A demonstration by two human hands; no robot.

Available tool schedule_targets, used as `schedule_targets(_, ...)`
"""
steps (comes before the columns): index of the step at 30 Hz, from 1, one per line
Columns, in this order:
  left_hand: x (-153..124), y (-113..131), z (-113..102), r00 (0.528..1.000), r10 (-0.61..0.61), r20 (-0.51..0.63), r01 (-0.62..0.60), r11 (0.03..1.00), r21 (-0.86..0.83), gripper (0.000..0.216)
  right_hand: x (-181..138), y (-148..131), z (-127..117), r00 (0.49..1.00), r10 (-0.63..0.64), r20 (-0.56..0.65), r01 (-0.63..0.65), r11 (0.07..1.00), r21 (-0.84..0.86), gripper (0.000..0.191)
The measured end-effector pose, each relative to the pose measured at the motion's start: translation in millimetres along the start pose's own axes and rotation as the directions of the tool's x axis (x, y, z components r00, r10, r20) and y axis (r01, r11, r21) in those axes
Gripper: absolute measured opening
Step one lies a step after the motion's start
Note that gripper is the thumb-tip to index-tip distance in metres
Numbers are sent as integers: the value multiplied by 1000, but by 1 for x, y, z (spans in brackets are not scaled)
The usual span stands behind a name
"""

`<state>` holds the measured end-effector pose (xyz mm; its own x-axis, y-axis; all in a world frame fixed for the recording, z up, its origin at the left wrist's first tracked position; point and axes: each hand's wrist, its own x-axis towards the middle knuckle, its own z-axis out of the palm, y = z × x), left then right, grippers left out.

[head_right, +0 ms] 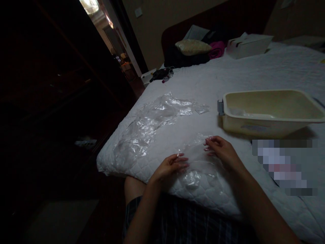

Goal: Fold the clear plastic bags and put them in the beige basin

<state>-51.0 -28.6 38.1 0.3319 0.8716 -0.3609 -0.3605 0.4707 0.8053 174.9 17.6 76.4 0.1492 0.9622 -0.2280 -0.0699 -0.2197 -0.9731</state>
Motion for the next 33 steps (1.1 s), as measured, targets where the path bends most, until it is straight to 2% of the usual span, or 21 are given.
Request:
schedule_targets(3, -8, 7, -8, 998, -56, 43, 51, 994, 95, 53, -8, -8, -9, 999, -12, 36, 15, 997, -70, 45)
schedule_targets(7, -20, 27, -12, 980, -91, 177, 59, 982, 177, 51, -9, -27, -19, 991, -106, 77, 118, 978, -169, 46)
schedule_targets(11, -30, 54, -6, 959, 8, 284, -57, 985, 164, 50, -9, -60, -22, 961, -243, 133, 262, 953, -151, 43)
schedule_targets(14, -33, 68, -2, 936, 56, 347, -111, 984, 139, 50, -8, -86, -21, 937, -300, 179, 322, 940, -110, 40)
schedule_targets(18, -26, 73, -5, 947, 58, 315, -103, 987, 126, 51, 7, -98, -17, 927, -278, 252, 313, 943, -112, 39)
schedule_targets(21, -14, 65, -14, 973, 45, 225, -72, 991, 116, 51, 31, -83, -10, 940, -195, 280, 249, 953, -173, 44)
schedule_targets(26, 0, 42, -29, 999, -5, 49, 0, 995, 96, 52, 69, -34, 3, 942, -114, 315, 221, 917, -331, 48)
schedule_targets(31, 3, 26, -37, 998, -18, -56, 24, 994, 107, 55, 96, 8, 10, 925, -134, 356, 294, 846, -445, 54)
schedule_targets(33, 4, 23, -42, 998, -14, -68, 24, 989, 147, 55, 108, 19, 10, 912, -196, 361, 371, 771, -518, 53)
